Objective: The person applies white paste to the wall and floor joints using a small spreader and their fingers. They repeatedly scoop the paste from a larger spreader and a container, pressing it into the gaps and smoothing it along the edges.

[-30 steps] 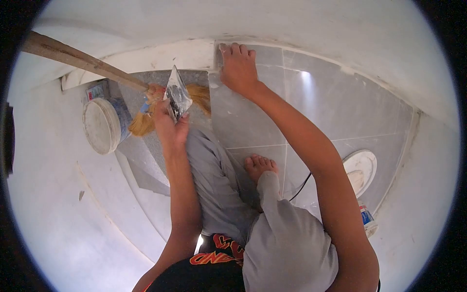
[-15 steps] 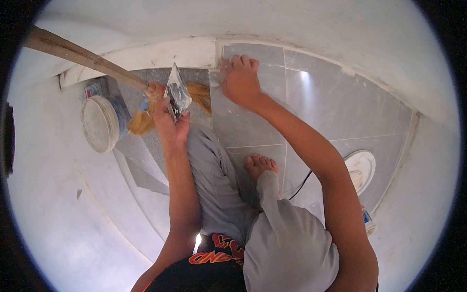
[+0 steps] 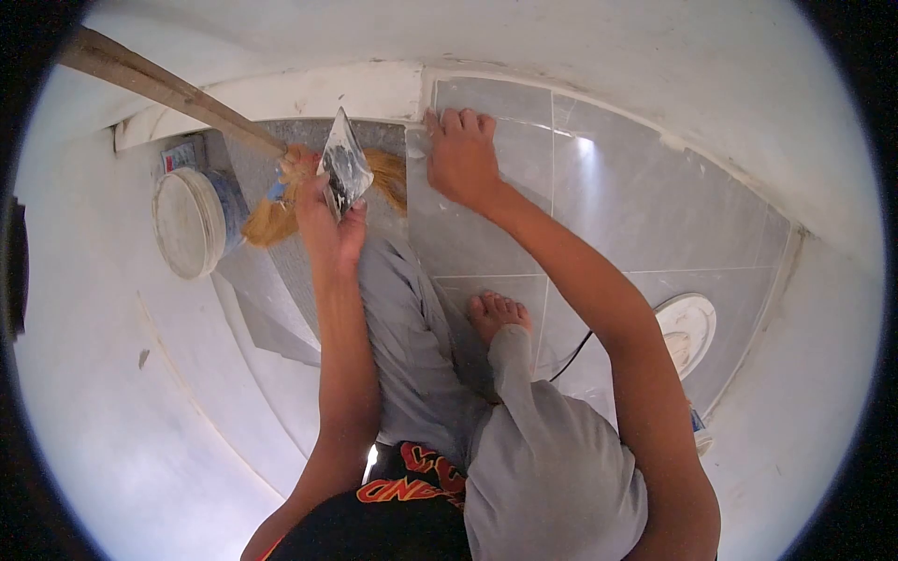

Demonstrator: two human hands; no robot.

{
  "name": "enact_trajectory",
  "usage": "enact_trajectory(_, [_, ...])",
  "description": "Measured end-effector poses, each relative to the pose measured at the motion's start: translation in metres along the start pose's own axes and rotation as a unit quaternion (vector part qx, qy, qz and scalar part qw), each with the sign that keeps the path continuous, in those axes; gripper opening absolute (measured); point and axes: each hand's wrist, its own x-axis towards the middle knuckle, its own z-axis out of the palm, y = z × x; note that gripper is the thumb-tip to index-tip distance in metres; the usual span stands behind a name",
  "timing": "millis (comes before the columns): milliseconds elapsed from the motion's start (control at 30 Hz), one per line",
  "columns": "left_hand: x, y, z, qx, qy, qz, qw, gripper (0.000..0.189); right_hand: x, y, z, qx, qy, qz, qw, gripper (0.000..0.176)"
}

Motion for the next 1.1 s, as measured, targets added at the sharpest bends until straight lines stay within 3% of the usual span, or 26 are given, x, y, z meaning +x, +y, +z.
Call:
enact_trajectory(100, [0.004,-0.001,-0.004,-0.003,0.0,-0.007,1.0,0.013,-0.014,-0.012,-0.004,0.015,-0.01,0.0,1.0,0.048])
enact_trajectory(267, [-0.008,0.007,-0.002,0.04,0.008,-0.026,0.999,0.015,-0.022,-0.02,-0.039,0.152,-0.115,0.059,0.98,0.056])
enact_trajectory(300, [-0.011,0.007,0.0,0.083,0.016,-0.036,0.996,0.016,-0.023,-0.019,-0.05,0.153,-0.115,0.053,0.98,0.056])
enact_trajectory(367, [-0.01,0.001,-0.001,0.103,-0.006,-0.036,0.994,0.018,-0.027,-0.017,-0.071,0.316,-0.1,0.015,0.943,0.065])
enact_trajectory(467, [-0.004,-0.012,-0.005,0.128,-0.063,-0.041,0.989,0.02,-0.028,-0.027,-0.101,0.35,-0.097,-0.012,0.932,0.069])
enact_trajectory(600, [-0.009,-0.008,-0.001,0.085,-0.117,-0.078,0.986,0.02,-0.032,-0.027,-0.097,0.269,-0.076,-0.07,0.958,0.068])
enact_trajectory(667, [-0.006,0.001,-0.011,0.061,-0.095,-0.082,0.99,0.019,-0.03,-0.021,-0.093,0.194,-0.057,-0.142,0.969,0.067])
enact_trajectory(733, [0.0,0.008,-0.017,0.038,-0.074,-0.09,0.992,0.018,-0.028,-0.015,-0.081,0.177,-0.078,-0.095,0.976,0.065])
enact_trajectory(800, [0.002,0.012,-0.013,0.032,-0.011,-0.034,0.999,0.016,-0.02,-0.004,-0.064,0.159,-0.1,-0.049,0.981,0.064])
enact_trajectory(867, [0.002,0.012,-0.014,0.058,-0.038,-0.032,0.997,0.015,-0.002,0.009,-0.043,0.246,-0.14,0.082,0.956,0.058])
enact_trajectory(967, [0.004,0.011,-0.014,0.077,-0.056,-0.024,0.995,0.015,0.022,0.019,-0.019,0.191,-0.09,0.073,0.975,0.06])
enact_trajectory(1100, [0.005,0.011,-0.012,0.052,-0.018,-0.027,0.998,0.014,0.048,0.009,-0.022,0.146,-0.109,0.108,0.977,0.066])
